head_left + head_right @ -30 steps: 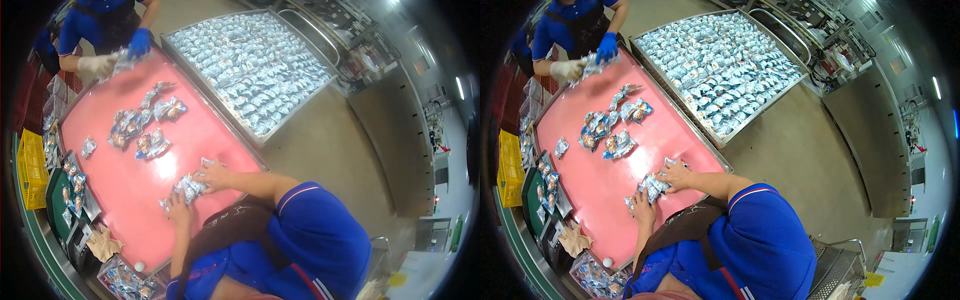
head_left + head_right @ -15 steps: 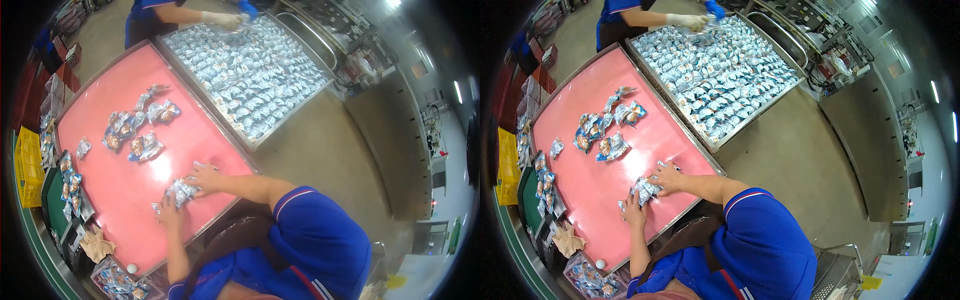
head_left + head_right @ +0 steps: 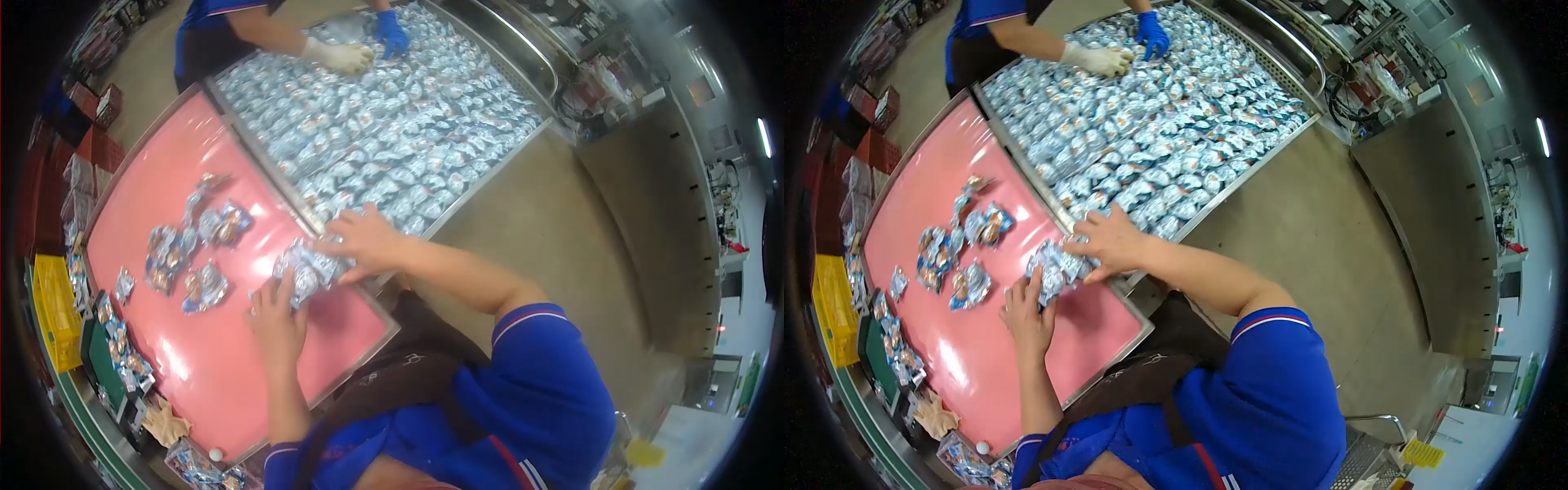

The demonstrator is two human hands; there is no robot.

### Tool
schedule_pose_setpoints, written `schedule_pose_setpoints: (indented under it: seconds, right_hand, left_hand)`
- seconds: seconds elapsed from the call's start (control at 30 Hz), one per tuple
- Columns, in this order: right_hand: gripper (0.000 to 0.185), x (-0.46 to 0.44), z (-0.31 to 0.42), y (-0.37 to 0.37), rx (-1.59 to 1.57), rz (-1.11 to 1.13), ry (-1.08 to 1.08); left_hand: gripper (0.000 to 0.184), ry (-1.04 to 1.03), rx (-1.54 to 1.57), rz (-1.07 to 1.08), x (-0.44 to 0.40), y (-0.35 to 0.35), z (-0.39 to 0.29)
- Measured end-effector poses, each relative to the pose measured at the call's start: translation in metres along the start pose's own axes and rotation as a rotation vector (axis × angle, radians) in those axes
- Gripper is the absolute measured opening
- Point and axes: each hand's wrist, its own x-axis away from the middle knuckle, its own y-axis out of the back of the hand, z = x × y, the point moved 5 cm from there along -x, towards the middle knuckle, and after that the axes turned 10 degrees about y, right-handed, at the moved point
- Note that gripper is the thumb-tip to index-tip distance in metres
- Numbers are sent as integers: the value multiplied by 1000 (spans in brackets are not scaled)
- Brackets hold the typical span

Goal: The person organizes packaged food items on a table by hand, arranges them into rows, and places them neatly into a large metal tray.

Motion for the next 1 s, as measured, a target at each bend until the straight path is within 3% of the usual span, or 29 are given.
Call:
schedule_pose_setpoints:
  seconds: [0.33, 0.43, 0.53, 0.63, 0.67, 0.77, 0.9, 1.0]
  right_hand:
    - [72, 183, -274, 103, 231, -16, -306]
    - [71, 209, -345, 117, 297, 3, -280]
    - [71, 225, -402, 96, 249, 66, -251]
    - [67, 239, -421, 47, 205, 229, -268]
    - [61, 247, -429, 38, 103, 225, -287]
    - [57, 245, -433, 31, 26, 217, -300]
    - [55, 240, -442, 18, -39, 211, -358]
    - [53, 245, -437, 19, 31, 48, -303]
  left_hand:
    - [68, -269, 167, -16, -195, -151, -272]
    - [67, -260, 246, -83, -235, -197, -323]
    - [65, -231, 253, -72, -257, -243, -346]
    - [61, -205, -80, 228, -257, -280, -354]
    - [58, -161, -55, 350, -258, -286, -348]
    - [59, -206, -89, 311, -253, -281, -352]
    - [63, -120, -120, 359, -254, -286, -355]
    - [65, -136, -87, 301, -251, -287, -353]
